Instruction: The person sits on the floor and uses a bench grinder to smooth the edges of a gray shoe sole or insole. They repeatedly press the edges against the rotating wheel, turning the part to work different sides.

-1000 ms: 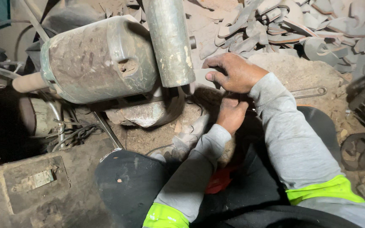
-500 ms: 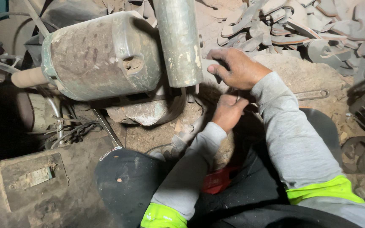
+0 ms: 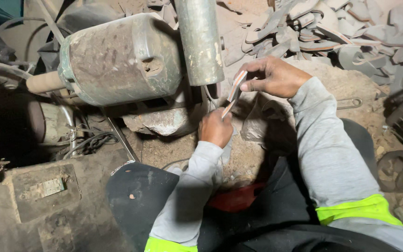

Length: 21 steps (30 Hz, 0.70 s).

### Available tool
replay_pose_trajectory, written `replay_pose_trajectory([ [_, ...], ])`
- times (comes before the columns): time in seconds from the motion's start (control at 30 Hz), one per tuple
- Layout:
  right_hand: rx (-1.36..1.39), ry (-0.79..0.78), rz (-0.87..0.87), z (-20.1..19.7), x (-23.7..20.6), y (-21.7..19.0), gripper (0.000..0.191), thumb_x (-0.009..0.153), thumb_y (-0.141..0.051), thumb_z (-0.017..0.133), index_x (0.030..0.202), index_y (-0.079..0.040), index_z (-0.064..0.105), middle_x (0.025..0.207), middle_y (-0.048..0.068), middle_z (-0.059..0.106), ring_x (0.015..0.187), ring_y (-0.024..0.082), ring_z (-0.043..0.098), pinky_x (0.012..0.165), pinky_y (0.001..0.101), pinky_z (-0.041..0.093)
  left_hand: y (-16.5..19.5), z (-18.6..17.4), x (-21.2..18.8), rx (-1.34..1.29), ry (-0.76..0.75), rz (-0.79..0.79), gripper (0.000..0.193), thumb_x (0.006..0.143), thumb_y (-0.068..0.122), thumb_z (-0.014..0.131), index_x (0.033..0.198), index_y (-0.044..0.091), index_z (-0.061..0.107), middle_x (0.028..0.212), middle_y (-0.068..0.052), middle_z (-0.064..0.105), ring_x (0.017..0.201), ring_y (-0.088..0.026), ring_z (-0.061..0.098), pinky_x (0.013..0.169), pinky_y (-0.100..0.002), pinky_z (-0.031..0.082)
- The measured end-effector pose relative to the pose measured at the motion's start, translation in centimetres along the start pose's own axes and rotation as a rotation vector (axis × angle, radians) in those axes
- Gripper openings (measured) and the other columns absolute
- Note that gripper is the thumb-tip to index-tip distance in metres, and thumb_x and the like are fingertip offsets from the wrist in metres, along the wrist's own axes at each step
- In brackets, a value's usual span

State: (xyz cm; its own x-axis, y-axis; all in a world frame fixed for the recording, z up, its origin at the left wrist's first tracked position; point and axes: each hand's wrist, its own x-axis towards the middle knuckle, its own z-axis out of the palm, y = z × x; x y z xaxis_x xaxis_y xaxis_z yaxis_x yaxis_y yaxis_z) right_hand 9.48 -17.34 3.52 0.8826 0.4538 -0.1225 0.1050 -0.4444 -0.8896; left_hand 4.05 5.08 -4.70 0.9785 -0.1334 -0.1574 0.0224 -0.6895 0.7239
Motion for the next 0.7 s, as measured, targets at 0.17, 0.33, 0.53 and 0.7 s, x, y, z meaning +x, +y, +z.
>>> replay_pose_trajectory([
  [0.17, -0.006, 0.071, -0.142, -0.5, -1.6, -0.7, 0.023, 0.092, -0.019, 0.073, 0.111, -0.006, 0.075, 0.096, 0.004, 0.076, 0.093, 0.013, 0.066, 0.088, 0.0336, 0.052, 0.9, 0.6, -0.1, -0.002, -0.023, 0.001, 0.046, 0.093, 0.028, 0.066, 0.131, 0.002, 0.060, 0.108, -0.023, 0.074, 0.094, -0.037, 0.073, 0.083, -0.046, 0.057],
  [0.33, -0.253, 0.373, 0.056, 0.6, -0.9, -0.3, 0.030, 0.090, -0.024, 0.078, 0.094, 0.002, 0.063, 0.081, 0.015, 0.065, 0.074, 0.026, 0.061, 0.069, 0.0414, 0.051, 3.3, 2.5, -1.3, -0.124, -0.017, 0.169, 0.075, 0.082, 0.027, 0.081, 0.140, -0.008, 0.050, 0.128, -0.026, 0.058, 0.091, -0.031, 0.069, 0.073, -0.039, 0.059],
  [0.53, -0.258, 0.355, 0.033, 0.9, -0.8, 1.1, 0.033, 0.092, -0.031, 0.073, 0.093, 0.001, 0.065, 0.083, 0.017, 0.069, 0.078, 0.031, 0.065, 0.072, 0.0409, 0.052, 3.4, 5.5, -1.1, -0.426, -0.142, 0.162, 0.035, 0.088, 0.016, 0.074, 0.112, -0.007, 0.064, 0.109, -0.019, 0.067, 0.082, -0.022, 0.069, 0.071, -0.035, 0.059],
  [0.7, -0.158, 0.345, -0.038, 0.9, -0.3, 2.0, 0.031, 0.099, -0.029, 0.066, 0.107, 0.001, 0.063, 0.089, 0.015, 0.068, 0.080, 0.026, 0.063, 0.073, 0.0390, 0.050, 2.5, 5.3, 0.4, -1.156, -0.406, -0.009, 0.027, 0.091, 0.003, 0.060, 0.117, -0.005, 0.057, 0.108, -0.013, 0.067, 0.095, -0.022, 0.071, 0.082, -0.039, 0.064],
])
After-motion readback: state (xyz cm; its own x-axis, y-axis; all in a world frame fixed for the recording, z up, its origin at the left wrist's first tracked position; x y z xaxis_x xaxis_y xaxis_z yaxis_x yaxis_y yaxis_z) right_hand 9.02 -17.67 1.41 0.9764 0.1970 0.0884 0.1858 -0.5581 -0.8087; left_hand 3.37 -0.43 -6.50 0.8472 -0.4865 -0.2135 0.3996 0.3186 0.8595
